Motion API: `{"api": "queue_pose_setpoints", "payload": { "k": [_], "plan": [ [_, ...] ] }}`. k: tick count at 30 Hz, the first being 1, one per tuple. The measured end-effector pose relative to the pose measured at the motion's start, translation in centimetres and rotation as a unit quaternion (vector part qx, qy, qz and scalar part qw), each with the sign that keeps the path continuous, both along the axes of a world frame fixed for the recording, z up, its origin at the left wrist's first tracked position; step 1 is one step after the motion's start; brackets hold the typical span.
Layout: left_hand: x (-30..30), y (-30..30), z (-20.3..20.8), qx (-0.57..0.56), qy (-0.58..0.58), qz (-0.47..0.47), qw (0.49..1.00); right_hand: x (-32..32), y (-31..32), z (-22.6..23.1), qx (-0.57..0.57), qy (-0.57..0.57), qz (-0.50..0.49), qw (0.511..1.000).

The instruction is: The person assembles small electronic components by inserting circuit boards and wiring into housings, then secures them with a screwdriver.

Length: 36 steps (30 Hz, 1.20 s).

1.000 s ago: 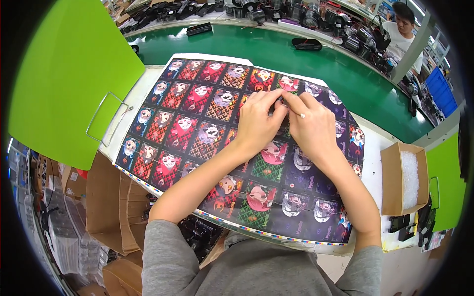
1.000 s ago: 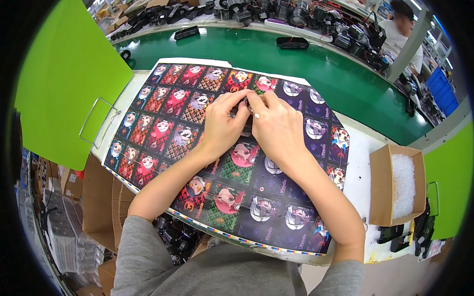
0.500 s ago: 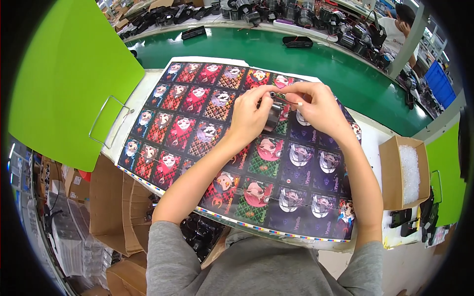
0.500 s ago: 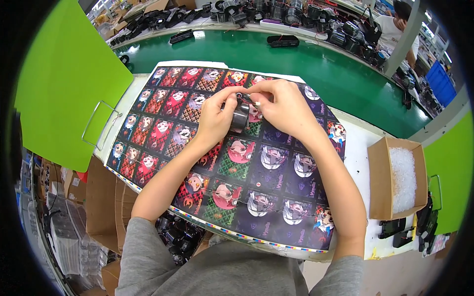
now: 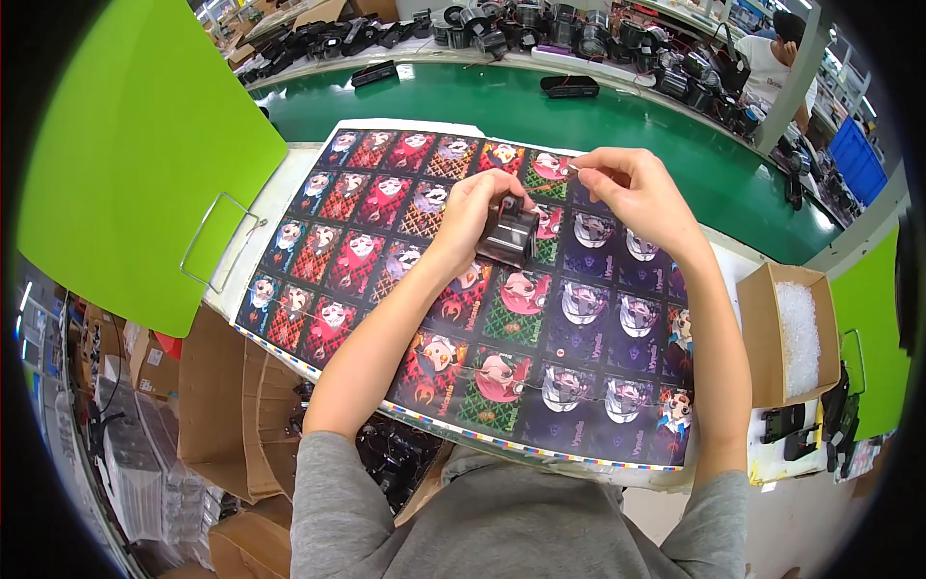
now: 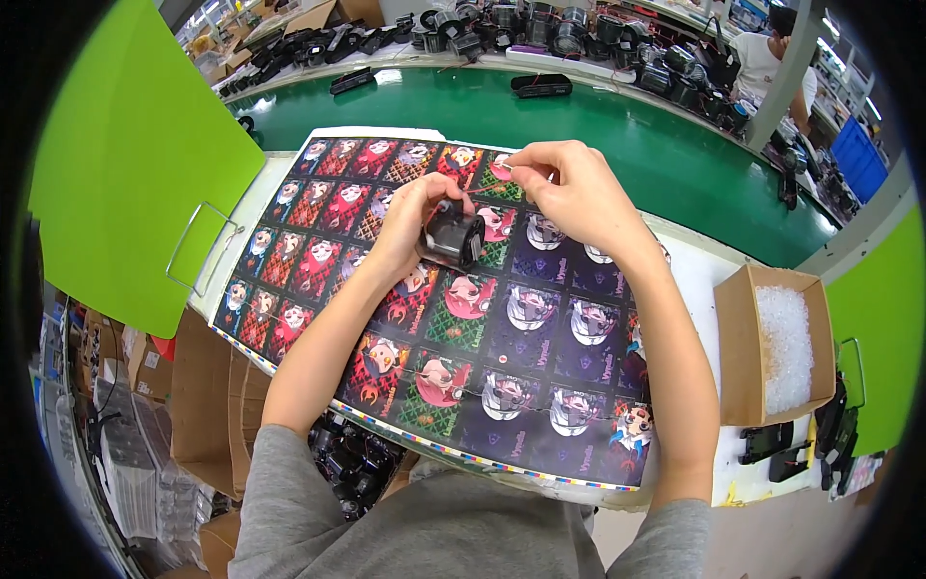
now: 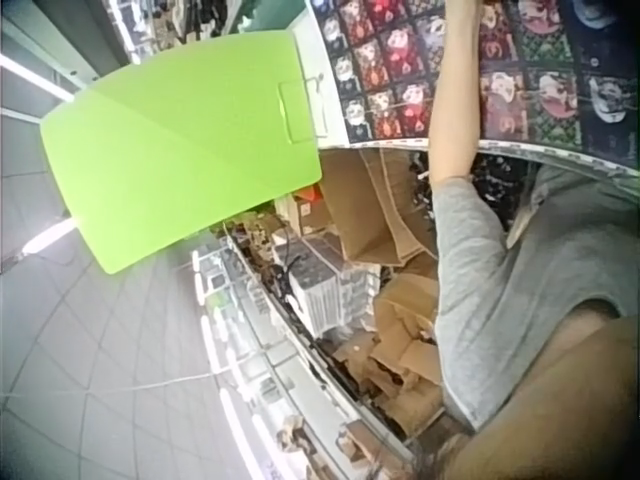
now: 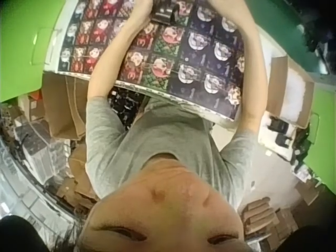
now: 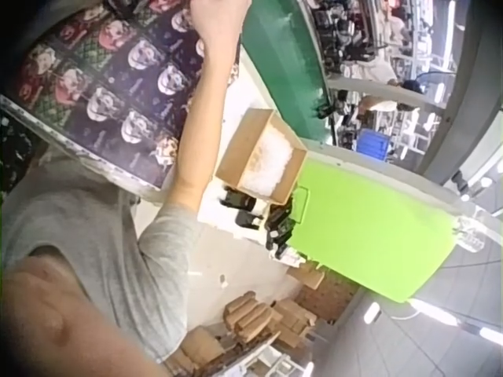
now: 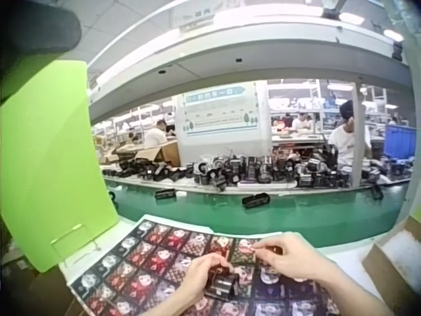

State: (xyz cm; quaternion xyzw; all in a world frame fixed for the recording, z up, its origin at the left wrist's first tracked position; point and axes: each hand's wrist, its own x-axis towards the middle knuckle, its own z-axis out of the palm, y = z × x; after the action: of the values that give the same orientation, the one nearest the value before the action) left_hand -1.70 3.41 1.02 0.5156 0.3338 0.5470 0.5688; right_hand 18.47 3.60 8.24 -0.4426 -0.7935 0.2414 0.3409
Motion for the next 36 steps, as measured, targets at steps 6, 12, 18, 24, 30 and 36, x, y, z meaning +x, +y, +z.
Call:
{"api": "queue_pose_setpoints", "payload": {
  "k": [6, 12, 18, 24, 30, 36],
  "plan": [
    [-0.3, 0.0, -0.3, 0.131, -0.018, -0.057, 0.990, -0.3, -0.3, 0.2, -0.006, 0.016, 0.012, 1.000],
    [1.2, -0.6, 0.4, 0.360, 0.299, 0.084, 0.879, -0.2, -0.2, 0.1, 0.041, -0.012, -0.019, 0.999],
    [-1.8, 5.3, 0.5, 0.464, 0.578, 0.310, 0.595, 0.2, -0.2, 0.3, 0.077, -0.018, -0.043, 0.996],
    [-5.0, 7.6, -0.3, 0.313, 0.597, 0.450, 0.586, -0.5, -0.9, 0.9, 0.043, -0.046, -0.051, 0.997],
    [-4.1, -3.0, -1.1, 0.264, 0.694, 0.156, 0.651, 0.4, -1.6, 1.1, 0.013, -0.077, -0.033, 0.996],
    [-6.3, -16.4, 3.0, 0.173, 0.294, -0.405, 0.849, 4.4, -2.1, -0.2, 0.038, -0.143, -0.073, 0.986]
  ]
}}
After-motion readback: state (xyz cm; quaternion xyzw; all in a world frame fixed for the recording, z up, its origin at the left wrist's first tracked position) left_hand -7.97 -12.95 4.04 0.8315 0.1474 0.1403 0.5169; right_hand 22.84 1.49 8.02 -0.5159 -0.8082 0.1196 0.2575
